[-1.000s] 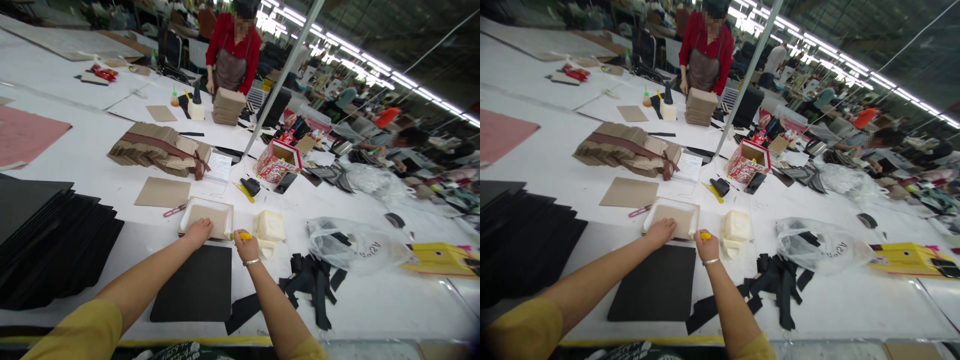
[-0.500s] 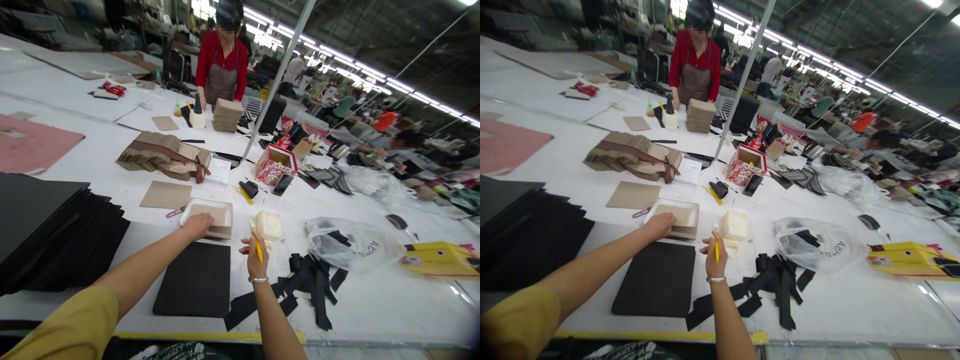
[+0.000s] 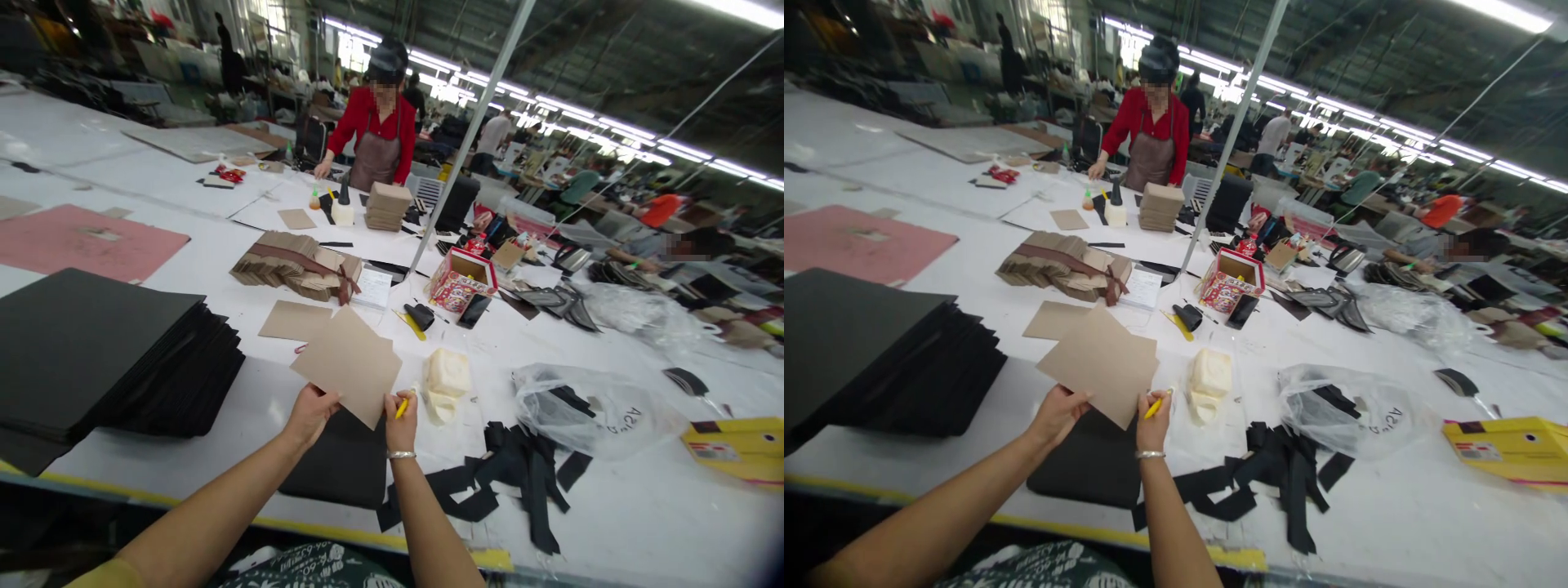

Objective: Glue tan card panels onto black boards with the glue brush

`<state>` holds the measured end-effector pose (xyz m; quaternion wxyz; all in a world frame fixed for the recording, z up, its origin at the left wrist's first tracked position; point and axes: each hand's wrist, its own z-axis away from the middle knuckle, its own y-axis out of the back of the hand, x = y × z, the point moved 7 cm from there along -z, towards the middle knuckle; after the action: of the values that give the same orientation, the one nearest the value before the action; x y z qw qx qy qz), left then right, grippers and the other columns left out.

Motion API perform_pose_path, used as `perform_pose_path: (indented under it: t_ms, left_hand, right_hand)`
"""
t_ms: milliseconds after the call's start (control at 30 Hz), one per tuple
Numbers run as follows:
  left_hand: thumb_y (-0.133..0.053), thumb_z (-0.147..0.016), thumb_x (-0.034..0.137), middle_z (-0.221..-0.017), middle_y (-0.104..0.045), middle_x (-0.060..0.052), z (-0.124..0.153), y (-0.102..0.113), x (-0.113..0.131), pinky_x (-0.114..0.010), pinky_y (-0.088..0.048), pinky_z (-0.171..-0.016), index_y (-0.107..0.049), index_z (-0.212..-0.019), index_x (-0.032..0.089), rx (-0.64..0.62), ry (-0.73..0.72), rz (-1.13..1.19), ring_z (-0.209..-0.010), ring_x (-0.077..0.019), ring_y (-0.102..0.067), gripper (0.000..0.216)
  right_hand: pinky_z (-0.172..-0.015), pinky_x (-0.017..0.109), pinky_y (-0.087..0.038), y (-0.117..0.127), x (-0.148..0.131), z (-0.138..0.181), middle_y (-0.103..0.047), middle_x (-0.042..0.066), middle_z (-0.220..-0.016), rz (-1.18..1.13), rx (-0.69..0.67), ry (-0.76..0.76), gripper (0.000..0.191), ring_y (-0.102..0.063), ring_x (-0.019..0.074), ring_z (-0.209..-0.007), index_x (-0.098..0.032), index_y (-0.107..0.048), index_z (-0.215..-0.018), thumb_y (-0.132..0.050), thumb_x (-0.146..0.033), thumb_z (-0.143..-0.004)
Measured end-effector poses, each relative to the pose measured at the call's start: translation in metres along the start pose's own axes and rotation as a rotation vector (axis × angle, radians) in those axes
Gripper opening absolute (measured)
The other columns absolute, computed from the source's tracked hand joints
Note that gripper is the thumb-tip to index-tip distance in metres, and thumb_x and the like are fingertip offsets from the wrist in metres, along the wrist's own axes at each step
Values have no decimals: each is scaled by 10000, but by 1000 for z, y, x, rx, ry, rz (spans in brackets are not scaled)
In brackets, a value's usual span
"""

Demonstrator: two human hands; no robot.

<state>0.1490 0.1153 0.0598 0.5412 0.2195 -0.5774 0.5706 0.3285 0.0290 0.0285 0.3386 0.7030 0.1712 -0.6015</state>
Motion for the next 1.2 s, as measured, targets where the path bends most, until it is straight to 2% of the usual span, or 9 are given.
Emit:
perform_pose_path:
  t_ms: [33,100,200,267,367,500,767,1000,1200]
  left_hand:
    - [-627,-650,382,-1123,-575,-79,4,7,-3,-312,-485,-708,-474,-1084,192,10,25,11,-893,-185,-586,498]
    - [-549,-712,460,-1125,-572,-61,11,34,-12,-313,-490,-696,-463,-1094,230,110,86,25,-864,-161,-592,455]
    - [-518,-713,511,-955,-622,-46,24,87,-31,-278,-484,-620,-517,-1019,199,306,167,-84,-739,-140,-595,437]
    - [-556,-676,495,-820,-637,-39,33,113,-43,-241,-457,-565,-583,-911,157,323,196,-280,-687,-144,-582,413]
    - [-568,-652,458,-714,-645,-26,41,132,-54,-227,-429,-558,-638,-770,145,268,158,-582,-671,-159,-570,342]
    - [-547,-651,425,-647,-650,-8,39,142,-62,-243,-425,-605,-648,-669,165,258,125,-777,-657,-172,-575,280]
    - [-566,-628,420,-644,-670,-22,24,154,-79,-251,-426,-594,-659,-637,159,316,186,-765,-656,-187,-593,278]
    - [-556,-635,398,-655,-671,-26,20,158,-84,-248,-421,-603,-661,-651,153,328,211,-776,-664,-184,-597,267]
    - [-552,-628,375,-650,-668,-19,20,157,-81,-239,-415,-602,-656,-636,158,317,235,-831,-662,-182,-597,241]
  right_hand:
    - [-602,250,-439,6,3,3,-517,-49,-627,-35,-16,-4,273,-524,111,-574,-200,-383,-889,-510,-397,-750]
    - [-584,245,-433,18,12,12,-513,-58,-618,-90,-66,-28,288,-507,103,-551,-201,-389,-896,-523,-403,-742]
    - [-576,251,-438,35,30,29,-535,-43,-644,-87,-155,-85,305,-513,109,-558,-204,-395,-897,-543,-418,-738]
    - [-593,264,-449,40,43,43,-549,-31,-659,-42,-225,-111,299,-528,122,-580,-206,-397,-889,-543,-425,-745]
    - [-626,284,-456,41,55,58,-560,-21,-659,61,-291,-79,279,-548,140,-602,-209,-409,-877,-534,-426,-754]
    - [-613,298,-451,35,65,62,-563,-8,-655,218,-252,-11,284,-551,158,-590,-215,-430,-849,-512,-469,-752]
    - [-587,292,-431,20,78,47,-587,23,-710,464,-211,9,329,-582,184,-614,-213,-449,-856,-428,-530,-769]
    - [-583,296,-423,12,79,45,-594,37,-722,545,-253,28,305,-580,195,-609,-205,-449,-891,-402,-485,-781]
    - [-551,262,-387,9,71,45,-549,4,-634,657,-268,59,219,-540,167,-546,-197,-459,-876,-393,-387,-789]
